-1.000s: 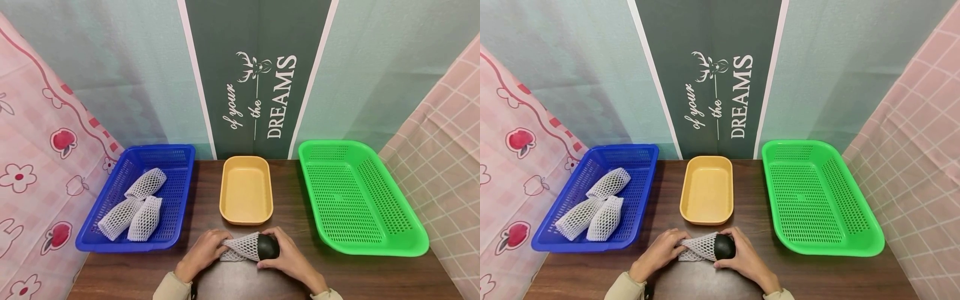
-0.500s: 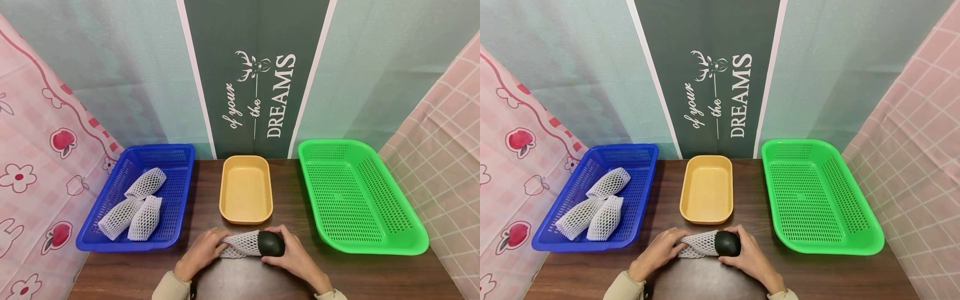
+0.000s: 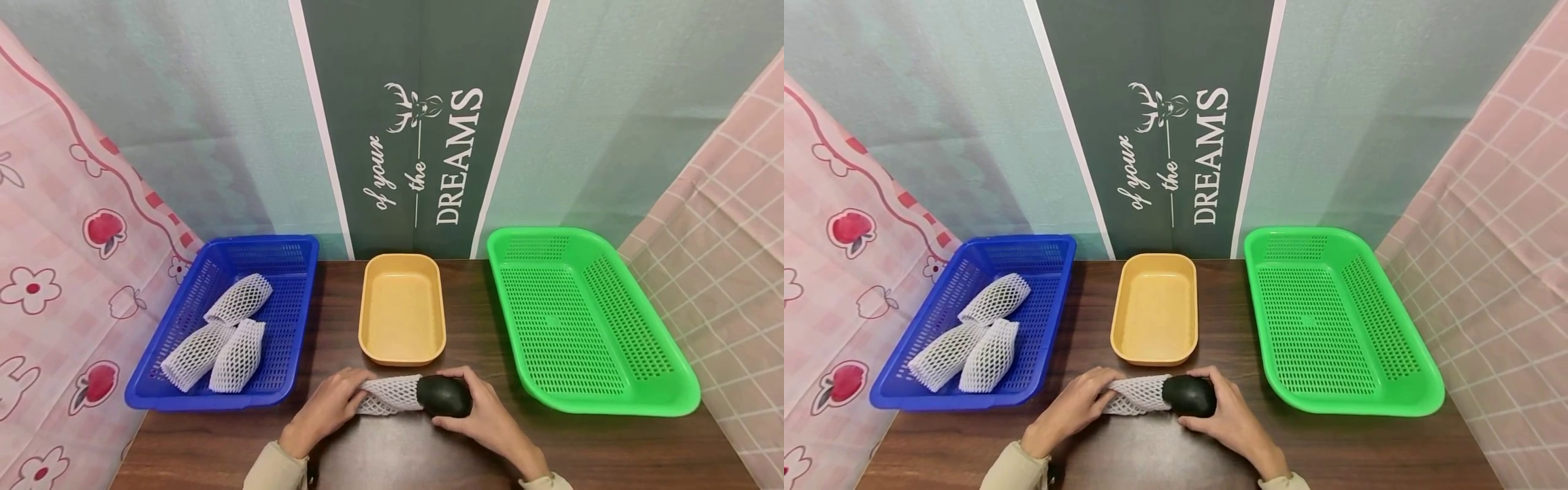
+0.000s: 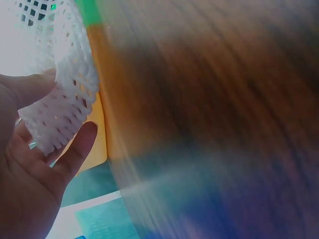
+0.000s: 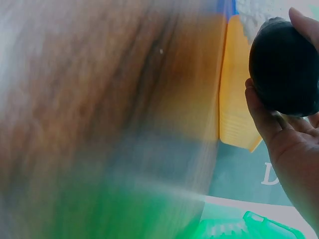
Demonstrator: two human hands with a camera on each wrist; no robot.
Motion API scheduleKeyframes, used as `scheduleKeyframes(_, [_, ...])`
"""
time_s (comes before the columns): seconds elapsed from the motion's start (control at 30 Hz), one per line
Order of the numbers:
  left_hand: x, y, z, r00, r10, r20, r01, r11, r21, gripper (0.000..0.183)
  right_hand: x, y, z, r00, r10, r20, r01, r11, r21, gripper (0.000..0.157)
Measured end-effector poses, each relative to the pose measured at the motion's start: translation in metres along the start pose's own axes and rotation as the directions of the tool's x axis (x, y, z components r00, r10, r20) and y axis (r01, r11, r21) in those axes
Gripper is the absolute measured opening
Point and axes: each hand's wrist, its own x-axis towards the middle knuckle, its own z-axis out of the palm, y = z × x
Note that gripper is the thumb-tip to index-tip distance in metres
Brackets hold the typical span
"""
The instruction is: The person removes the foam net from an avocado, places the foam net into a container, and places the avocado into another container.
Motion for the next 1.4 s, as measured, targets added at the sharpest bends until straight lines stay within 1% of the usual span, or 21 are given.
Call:
scheduleKeyframes(0.17, [0.001, -0.002, -0.002, 0.999, 0.025, -0.044, -0.025, 1.0, 0.013, 0.023, 0.0, 0.002, -0.005, 1.0, -0.02, -0.012, 0.019, 1.0, -0.021, 0.07])
scheduleKeyframes(0.3, [0.002, -0.004, -0.004, 0.996, 0.047, -0.078, -0.045, 0.999, 0.03, 0.023, 0.001, 0.001, -0.008, 0.999, -0.021, -0.024, 0.02, 0.999, -0.041, 0.069])
scheduleKeyframes(0.43, [0.004, -0.003, -0.008, 0.994, 0.042, -0.101, -0.038, 0.998, 0.041, 0.023, 0.002, 0.001, -0.011, 0.999, -0.017, -0.047, 0.014, 0.998, -0.062, 0.07])
scheduleKeyframes(0.53, [0.007, -0.001, -0.012, 0.992, 0.035, -0.118, -0.029, 0.998, 0.051, 0.023, 0.003, 0.001, -0.012, 0.997, -0.032, -0.073, 0.026, 0.996, -0.086, 0.07])
scheduleKeyframes(0.63, [0.01, 0.0, -0.016, 0.99, 0.039, -0.135, -0.031, 0.998, 0.058, 0.024, 0.006, 0.001, -0.013, 0.992, -0.066, -0.106, 0.055, 0.993, -0.108, 0.069])
scheduleKeyframes(0.77, [0.016, 0.001, -0.021, 0.987, 0.05, -0.153, -0.04, 0.997, 0.066, 0.024, 0.01, 0.001, -0.016, 0.983, -0.107, -0.147, 0.093, 0.991, -0.095, 0.067])
scheduleKeyframes(0.87, [0.022, 0.001, -0.023, 0.984, 0.061, -0.17, -0.05, 0.996, 0.069, 0.024, 0.012, 0.0, -0.019, 0.979, -0.118, -0.168, 0.105, 0.991, -0.082, 0.066])
scheduleKeyframes(1.0, [0.028, 0.002, -0.027, 0.979, 0.074, -0.189, -0.06, 0.995, 0.078, 0.023, 0.014, -0.003, -0.024, 0.974, -0.125, -0.189, 0.108, 0.989, -0.096, 0.067])
scheduleKeyframes(1.17, [0.036, 0.002, -0.03, 0.978, 0.074, -0.194, -0.059, 0.995, 0.084, 0.024, 0.017, -0.004, -0.031, 0.967, -0.128, -0.22, 0.112, 0.99, -0.085, 0.069])
scheduleKeyframes(1.4, [0.046, 0.0, -0.03, 0.982, 0.05, -0.183, -0.035, 0.996, 0.082, 0.022, 0.02, -0.006, -0.036, 0.965, -0.083, -0.248, 0.073, 0.996, -0.049, 0.073])
